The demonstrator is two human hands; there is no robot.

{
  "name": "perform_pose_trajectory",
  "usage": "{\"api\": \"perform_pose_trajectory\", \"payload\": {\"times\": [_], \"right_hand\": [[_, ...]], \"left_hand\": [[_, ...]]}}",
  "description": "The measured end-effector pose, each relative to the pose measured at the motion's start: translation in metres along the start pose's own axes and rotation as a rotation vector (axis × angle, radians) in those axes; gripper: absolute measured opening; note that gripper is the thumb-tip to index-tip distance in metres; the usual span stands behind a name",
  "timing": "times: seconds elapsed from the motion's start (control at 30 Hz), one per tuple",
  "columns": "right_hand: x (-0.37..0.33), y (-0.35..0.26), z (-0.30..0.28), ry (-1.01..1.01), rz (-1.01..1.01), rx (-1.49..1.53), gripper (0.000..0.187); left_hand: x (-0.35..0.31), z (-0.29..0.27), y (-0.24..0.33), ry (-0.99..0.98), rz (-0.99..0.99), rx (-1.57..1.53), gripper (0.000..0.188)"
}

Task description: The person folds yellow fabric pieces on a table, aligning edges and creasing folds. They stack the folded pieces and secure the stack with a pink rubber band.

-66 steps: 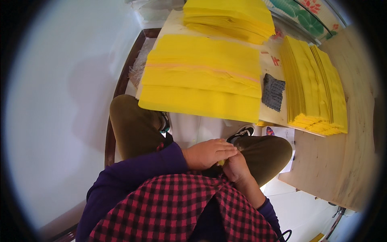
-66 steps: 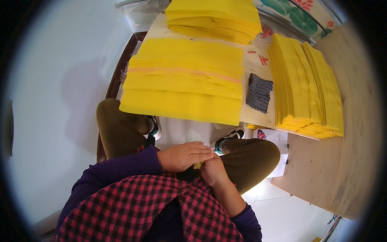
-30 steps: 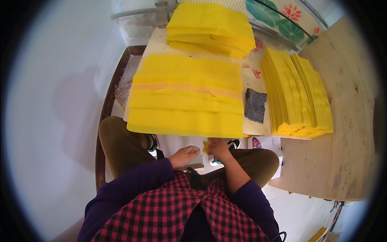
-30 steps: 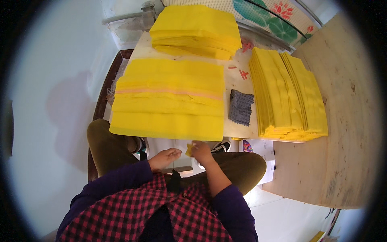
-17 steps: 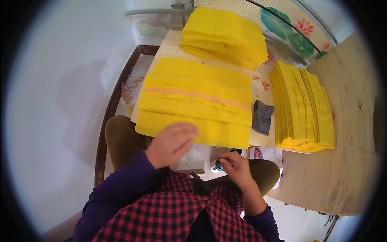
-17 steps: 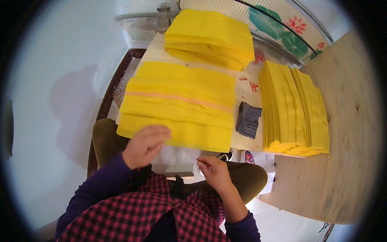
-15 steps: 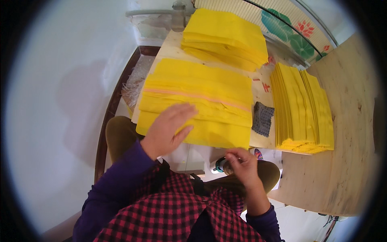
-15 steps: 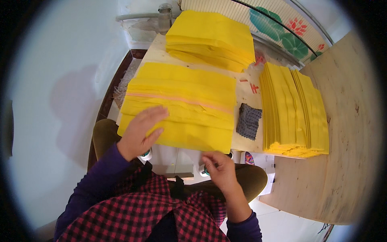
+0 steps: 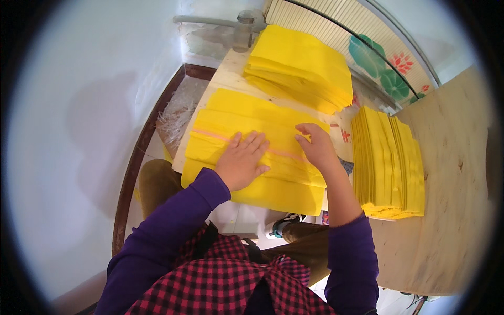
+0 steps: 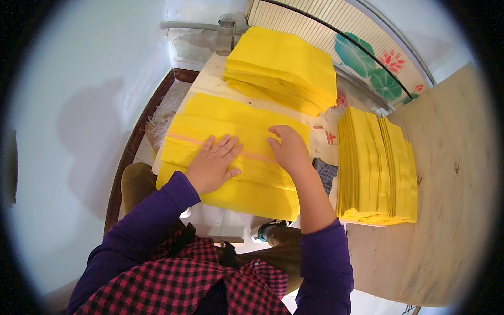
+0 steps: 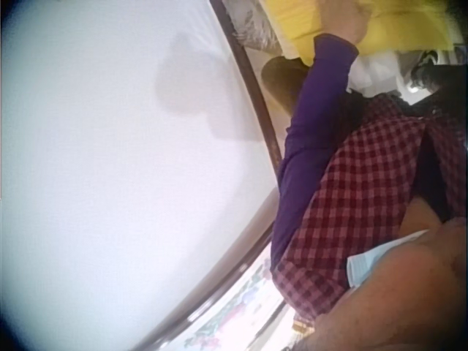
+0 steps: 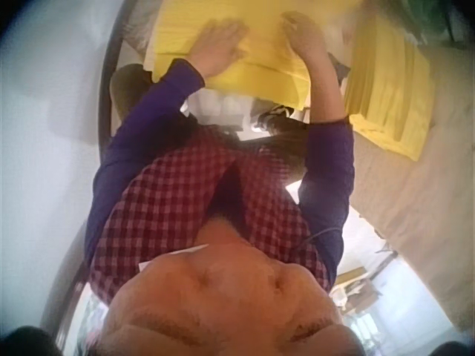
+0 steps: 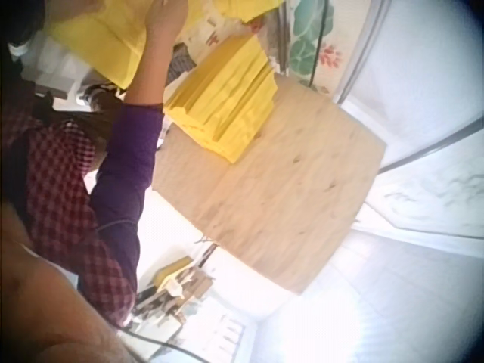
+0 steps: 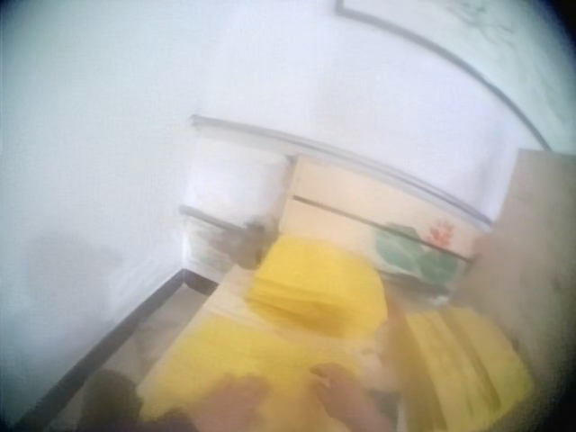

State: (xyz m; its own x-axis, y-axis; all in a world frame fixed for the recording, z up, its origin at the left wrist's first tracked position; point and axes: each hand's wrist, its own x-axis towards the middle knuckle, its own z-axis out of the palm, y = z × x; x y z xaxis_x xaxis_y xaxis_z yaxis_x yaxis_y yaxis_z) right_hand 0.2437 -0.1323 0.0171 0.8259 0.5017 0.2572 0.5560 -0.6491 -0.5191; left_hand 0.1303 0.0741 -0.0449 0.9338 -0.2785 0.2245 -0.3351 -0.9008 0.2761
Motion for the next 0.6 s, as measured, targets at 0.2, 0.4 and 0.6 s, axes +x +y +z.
{"api": "perform_pose_trajectory", "payload": {"times": [0.2,0.4,0.6], "right_hand": [[0.048,0.026,0.014,-0.367,0.143,-0.038,0.034],[0.062,0.015,-0.003,-0.558,0.135,-0.162,0.033],[0.040,-0.025,-0.028,-0.376,0.019,-0.206,0.026]], "left_hand": [[-0.001,-0.001,-0.002,0.002,-0.016,-0.050,0.062],[-0.003,-0.003,-0.002,0.063,-0.008,-0.089,0.060],[-0.014,-0.021,0.002,0.233,0.047,-0.315,0.053]]}}
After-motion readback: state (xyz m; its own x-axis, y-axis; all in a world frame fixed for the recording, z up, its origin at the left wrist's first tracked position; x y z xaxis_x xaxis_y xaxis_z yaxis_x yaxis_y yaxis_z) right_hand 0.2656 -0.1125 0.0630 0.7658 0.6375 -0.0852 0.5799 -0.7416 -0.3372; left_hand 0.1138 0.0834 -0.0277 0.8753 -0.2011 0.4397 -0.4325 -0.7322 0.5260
